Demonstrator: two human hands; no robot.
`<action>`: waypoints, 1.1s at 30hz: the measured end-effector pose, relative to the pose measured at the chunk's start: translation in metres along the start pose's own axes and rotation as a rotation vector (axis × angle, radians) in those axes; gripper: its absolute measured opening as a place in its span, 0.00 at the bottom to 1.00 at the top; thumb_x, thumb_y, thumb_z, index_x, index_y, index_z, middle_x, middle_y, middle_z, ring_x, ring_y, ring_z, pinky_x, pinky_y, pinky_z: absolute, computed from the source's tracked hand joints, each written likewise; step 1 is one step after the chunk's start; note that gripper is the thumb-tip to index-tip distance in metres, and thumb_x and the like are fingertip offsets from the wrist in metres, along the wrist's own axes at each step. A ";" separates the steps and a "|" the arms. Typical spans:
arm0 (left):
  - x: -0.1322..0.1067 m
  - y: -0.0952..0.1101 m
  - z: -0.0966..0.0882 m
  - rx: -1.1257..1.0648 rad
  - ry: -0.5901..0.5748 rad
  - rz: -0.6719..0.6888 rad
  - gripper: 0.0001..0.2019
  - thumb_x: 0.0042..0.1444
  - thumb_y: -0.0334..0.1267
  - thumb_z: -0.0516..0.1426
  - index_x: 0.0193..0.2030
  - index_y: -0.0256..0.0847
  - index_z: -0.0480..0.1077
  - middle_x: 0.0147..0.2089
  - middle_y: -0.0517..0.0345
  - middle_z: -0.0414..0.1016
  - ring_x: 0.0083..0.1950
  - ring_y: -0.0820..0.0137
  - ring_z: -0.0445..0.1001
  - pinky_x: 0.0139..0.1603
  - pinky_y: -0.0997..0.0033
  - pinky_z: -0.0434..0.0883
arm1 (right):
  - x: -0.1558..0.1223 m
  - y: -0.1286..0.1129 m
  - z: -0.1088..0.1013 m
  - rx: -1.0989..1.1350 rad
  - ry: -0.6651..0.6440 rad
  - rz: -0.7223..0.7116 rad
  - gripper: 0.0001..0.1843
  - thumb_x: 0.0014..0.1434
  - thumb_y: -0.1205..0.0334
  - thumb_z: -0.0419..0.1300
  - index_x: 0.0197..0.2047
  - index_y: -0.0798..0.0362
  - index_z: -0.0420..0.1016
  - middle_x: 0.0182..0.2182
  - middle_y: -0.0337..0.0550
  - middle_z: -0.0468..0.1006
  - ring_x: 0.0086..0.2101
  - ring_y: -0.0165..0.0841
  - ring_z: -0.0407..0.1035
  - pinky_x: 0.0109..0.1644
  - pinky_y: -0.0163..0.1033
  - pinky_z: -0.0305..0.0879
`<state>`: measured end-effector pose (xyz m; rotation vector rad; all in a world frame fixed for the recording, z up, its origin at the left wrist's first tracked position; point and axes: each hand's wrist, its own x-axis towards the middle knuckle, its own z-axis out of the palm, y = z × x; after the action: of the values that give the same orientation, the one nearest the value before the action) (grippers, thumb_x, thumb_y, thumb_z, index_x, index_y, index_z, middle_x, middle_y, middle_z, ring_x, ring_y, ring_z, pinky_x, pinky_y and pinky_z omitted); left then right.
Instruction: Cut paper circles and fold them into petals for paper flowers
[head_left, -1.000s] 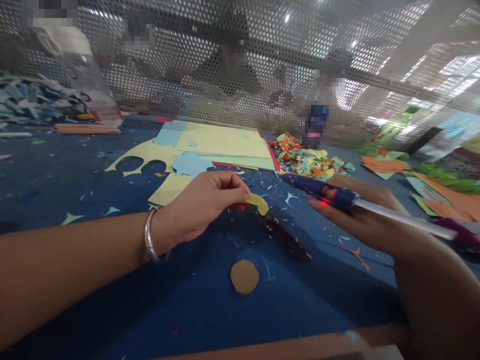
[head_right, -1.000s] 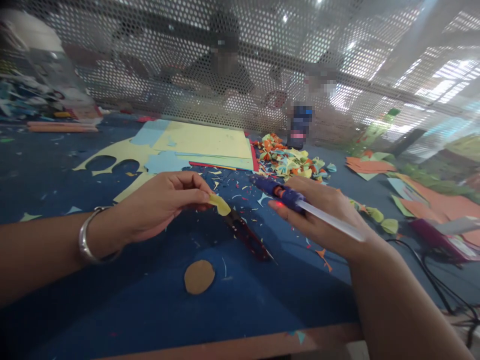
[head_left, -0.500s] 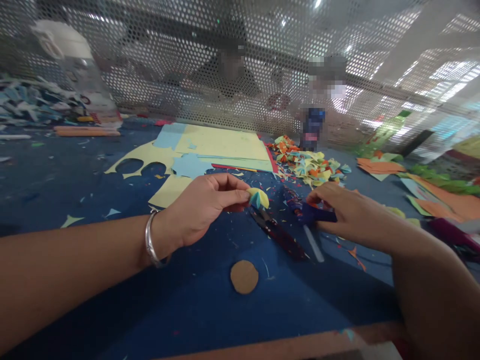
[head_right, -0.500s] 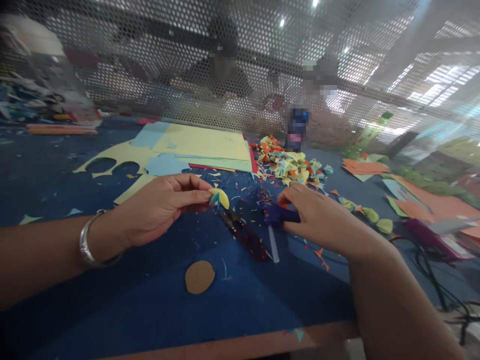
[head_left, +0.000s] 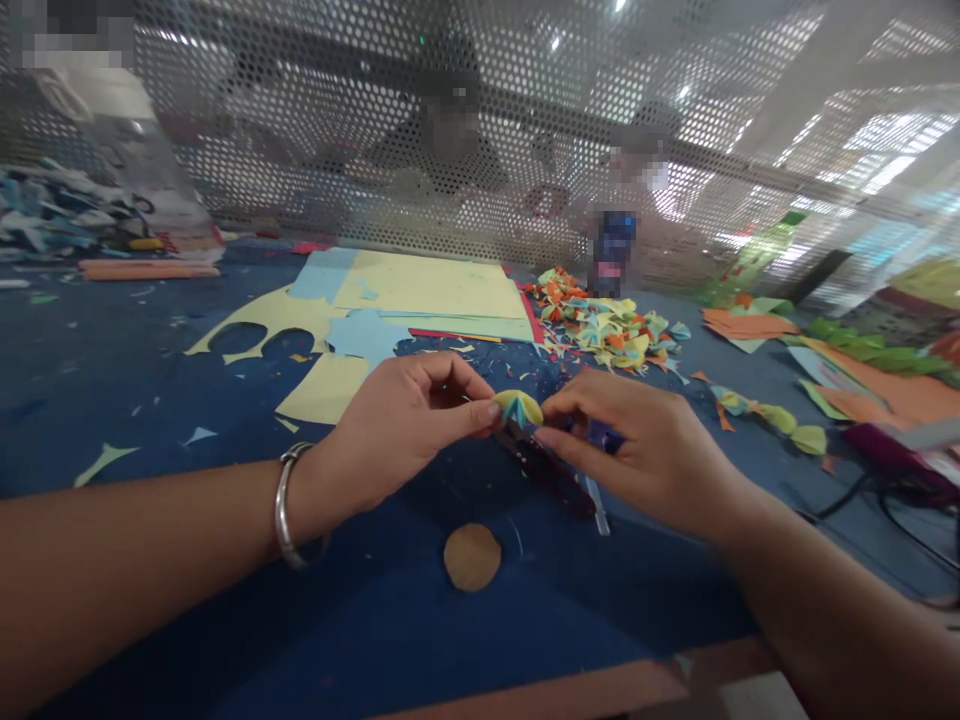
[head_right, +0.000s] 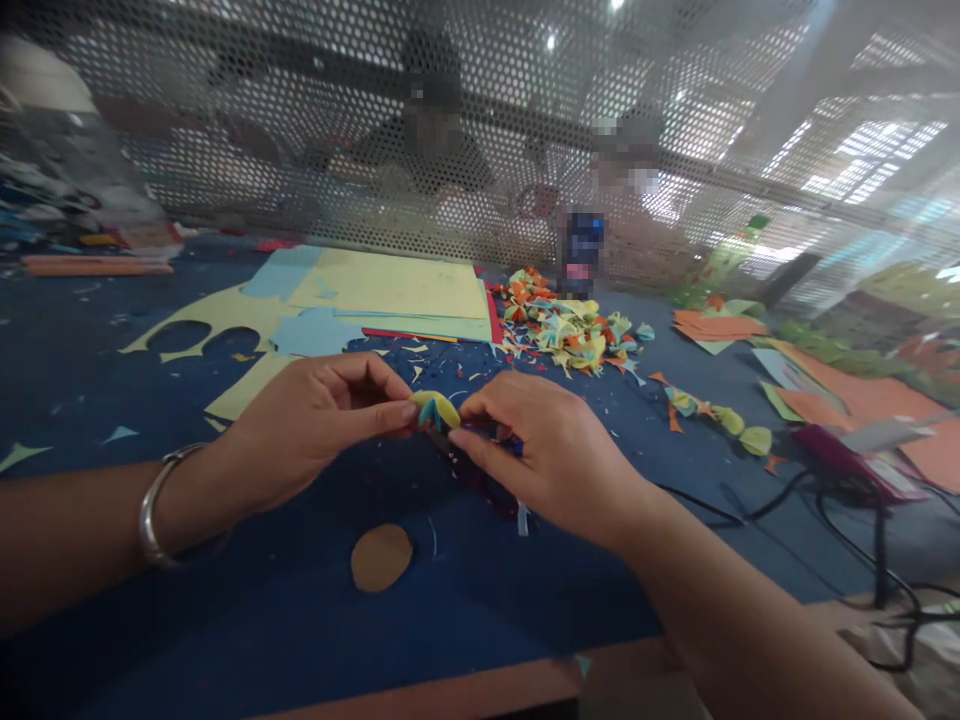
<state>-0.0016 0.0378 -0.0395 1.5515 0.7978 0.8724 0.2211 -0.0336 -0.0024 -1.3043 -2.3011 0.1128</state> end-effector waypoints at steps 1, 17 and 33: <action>-0.001 0.000 0.000 0.013 -0.009 0.001 0.10 0.53 0.42 0.68 0.33 0.38 0.75 0.32 0.58 0.79 0.34 0.71 0.76 0.38 0.71 0.74 | 0.000 0.000 0.002 0.011 0.005 -0.001 0.06 0.68 0.60 0.59 0.40 0.50 0.77 0.31 0.40 0.77 0.31 0.32 0.71 0.37 0.37 0.67; -0.004 0.000 0.001 0.082 -0.061 0.041 0.12 0.53 0.43 0.67 0.38 0.38 0.75 0.35 0.56 0.80 0.33 0.70 0.77 0.35 0.69 0.76 | 0.004 -0.008 0.013 0.033 0.051 -0.074 0.08 0.68 0.67 0.59 0.36 0.55 0.76 0.29 0.40 0.75 0.30 0.29 0.68 0.35 0.34 0.62; -0.002 -0.001 0.001 -0.044 -0.084 -0.019 0.20 0.53 0.40 0.68 0.48 0.40 0.67 0.34 0.62 0.75 0.34 0.73 0.72 0.36 0.71 0.71 | 0.003 -0.009 0.015 0.193 -0.027 0.047 0.07 0.69 0.64 0.59 0.40 0.55 0.78 0.33 0.39 0.75 0.31 0.26 0.67 0.37 0.31 0.63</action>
<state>-0.0015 0.0360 -0.0405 1.5301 0.7273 0.8005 0.2064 -0.0337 -0.0122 -1.2650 -2.2198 0.3612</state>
